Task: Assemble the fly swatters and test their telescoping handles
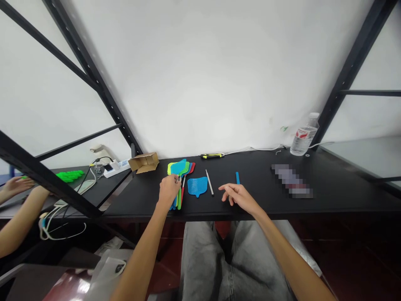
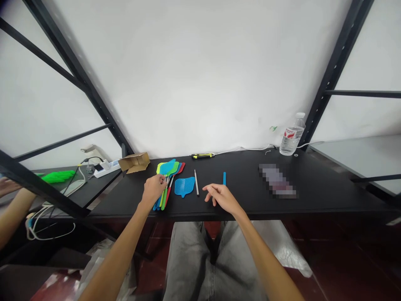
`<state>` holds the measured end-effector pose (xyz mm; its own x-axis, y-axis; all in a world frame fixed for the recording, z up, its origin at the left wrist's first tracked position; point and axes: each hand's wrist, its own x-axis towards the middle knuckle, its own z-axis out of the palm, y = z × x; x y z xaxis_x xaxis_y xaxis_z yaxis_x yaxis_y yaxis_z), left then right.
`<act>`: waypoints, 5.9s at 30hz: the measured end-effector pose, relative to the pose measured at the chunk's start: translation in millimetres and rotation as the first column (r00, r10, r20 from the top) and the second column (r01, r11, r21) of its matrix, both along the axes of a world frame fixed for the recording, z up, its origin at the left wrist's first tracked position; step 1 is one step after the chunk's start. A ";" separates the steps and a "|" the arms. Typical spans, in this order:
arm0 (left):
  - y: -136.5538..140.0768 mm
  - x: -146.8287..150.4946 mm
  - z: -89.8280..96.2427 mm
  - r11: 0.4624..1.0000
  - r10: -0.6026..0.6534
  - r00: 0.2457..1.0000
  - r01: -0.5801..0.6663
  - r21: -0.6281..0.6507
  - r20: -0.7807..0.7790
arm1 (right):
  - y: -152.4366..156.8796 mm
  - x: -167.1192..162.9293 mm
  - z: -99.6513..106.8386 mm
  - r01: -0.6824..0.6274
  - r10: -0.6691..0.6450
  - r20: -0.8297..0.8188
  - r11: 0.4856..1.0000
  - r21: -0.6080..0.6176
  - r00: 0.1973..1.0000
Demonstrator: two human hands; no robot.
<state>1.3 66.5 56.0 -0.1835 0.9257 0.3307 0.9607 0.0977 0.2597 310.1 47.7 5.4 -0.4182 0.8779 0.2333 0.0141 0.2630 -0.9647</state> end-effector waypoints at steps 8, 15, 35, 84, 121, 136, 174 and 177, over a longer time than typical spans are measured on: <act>-2.5 -4.5 -7.5 0.999 -0.032 0.999 0.032 -0.011 -0.012 | -0.1 0.0 -0.7 0.019 -0.019 0.000 1.000 0.001 1.000; -11.9 9.4 2.5 0.999 -0.016 1.000 0.017 0.052 -0.023 | 1.9 -0.3 -1.8 0.031 -0.033 0.048 0.999 0.039 0.998; 7.7 154.3 -29.2 0.987 -0.157 0.915 0.154 0.038 0.373 | 60.1 27.9 10.2 0.548 -0.607 0.709 0.752 0.367 0.359; -1.8 149.9 -53.7 0.775 -0.448 0.044 0.517 0.363 0.893 | 11.8 38.6 -2.4 0.057 -0.076 0.103 0.982 0.178 0.992; -3.3 146.5 -53.7 0.866 -0.397 -0.130 0.274 0.418 0.909 | 11.4 41.3 0.7 0.108 -0.207 0.298 0.942 0.318 0.932; -9.1 147.8 -45.9 0.909 -0.328 -0.161 0.214 0.357 0.931 | 6.4 39.1 0.9 0.184 -0.308 0.274 0.898 0.399 0.911; -8.0 144.4 -48.4 0.833 -0.318 -0.029 0.469 0.294 0.948 | 6.7 37.2 0.1 0.136 -0.304 0.397 0.907 0.399 0.866; -3.2 132.2 -35.2 0.836 -0.352 0.121 0.487 0.253 0.928 | 9.6 39.3 -2.0 0.178 -0.290 0.283 0.915 0.361 0.914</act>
<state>133.5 63.3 20.8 0.1421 0.9778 0.1543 -0.0611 -0.1469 0.9873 349.4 57.3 3.4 -0.3108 0.8594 0.4060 0.4107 0.5066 -0.7581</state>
